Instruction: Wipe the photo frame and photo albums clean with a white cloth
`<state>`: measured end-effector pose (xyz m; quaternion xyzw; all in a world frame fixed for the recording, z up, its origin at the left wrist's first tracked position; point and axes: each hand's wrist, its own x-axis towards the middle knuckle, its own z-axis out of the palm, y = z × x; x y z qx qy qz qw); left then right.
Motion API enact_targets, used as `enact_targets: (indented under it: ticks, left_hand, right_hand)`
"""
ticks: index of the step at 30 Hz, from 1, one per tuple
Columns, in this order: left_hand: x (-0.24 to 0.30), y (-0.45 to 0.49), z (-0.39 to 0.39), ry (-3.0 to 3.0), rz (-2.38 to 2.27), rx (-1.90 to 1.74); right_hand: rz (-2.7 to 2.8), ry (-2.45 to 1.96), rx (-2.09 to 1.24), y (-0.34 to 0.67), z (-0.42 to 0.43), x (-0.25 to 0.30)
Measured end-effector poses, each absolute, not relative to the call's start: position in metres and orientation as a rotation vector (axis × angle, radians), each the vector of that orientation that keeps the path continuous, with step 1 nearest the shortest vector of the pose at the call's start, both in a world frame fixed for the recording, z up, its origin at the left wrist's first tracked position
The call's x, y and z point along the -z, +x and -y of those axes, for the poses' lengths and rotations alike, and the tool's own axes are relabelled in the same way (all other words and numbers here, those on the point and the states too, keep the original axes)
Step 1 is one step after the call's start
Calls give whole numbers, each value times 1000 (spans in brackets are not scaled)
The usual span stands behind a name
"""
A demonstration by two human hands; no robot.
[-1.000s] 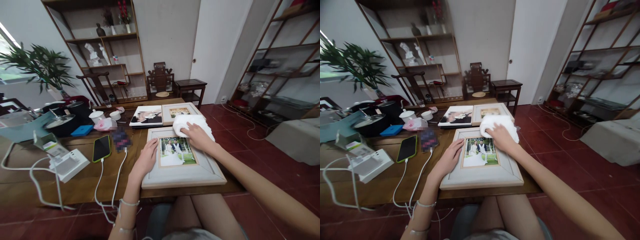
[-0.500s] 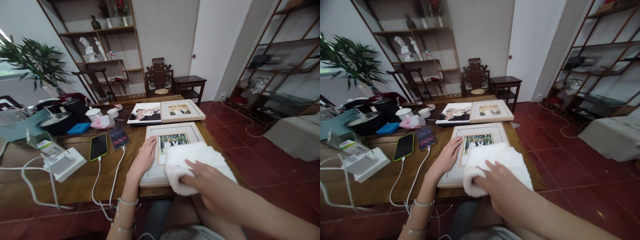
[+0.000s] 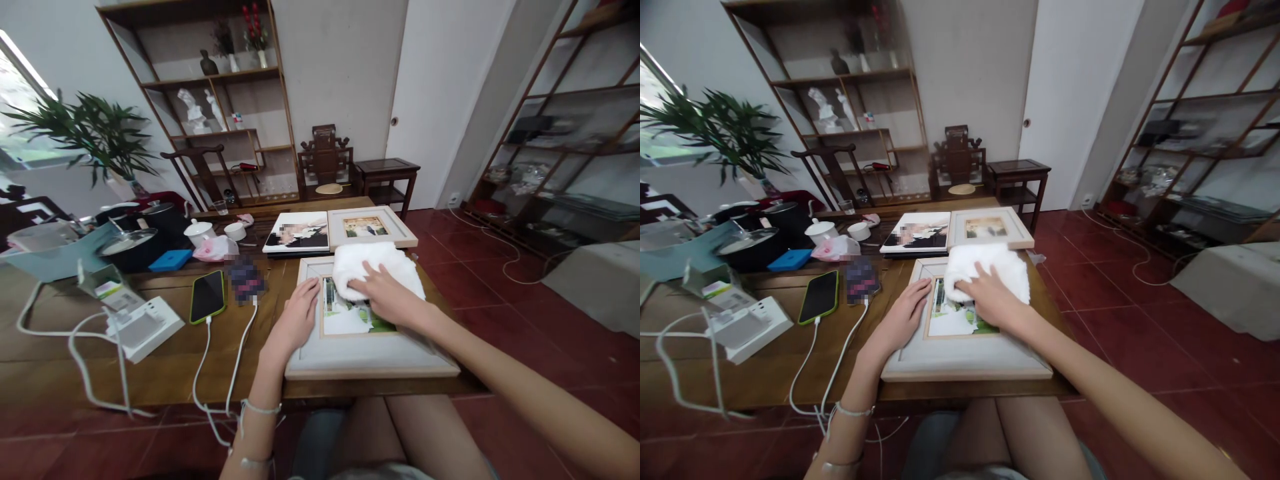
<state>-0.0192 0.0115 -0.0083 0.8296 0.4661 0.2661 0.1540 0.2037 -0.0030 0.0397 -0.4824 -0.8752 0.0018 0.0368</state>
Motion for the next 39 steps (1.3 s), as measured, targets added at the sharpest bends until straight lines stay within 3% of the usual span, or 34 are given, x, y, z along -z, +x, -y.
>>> enact_targets:
  ticks: [10,24,34,39]
  left_hand:
    - [8,-20,-11,2393,-1337,-732]
    - [13,-21,-15,2392,-1323,-766]
    - [12,-20,-13,2391,-1319,-776]
    - [12,-20,-12,2376,-1312,-795]
  right_hand:
    - [2978,-1276,-504,185,131,-66]
    - [2743,-1456,86,192,-17,-42]
    - [2943,-1185,-311,186,108,-62]
    - [2837,-1216,-365,188,111,-59]
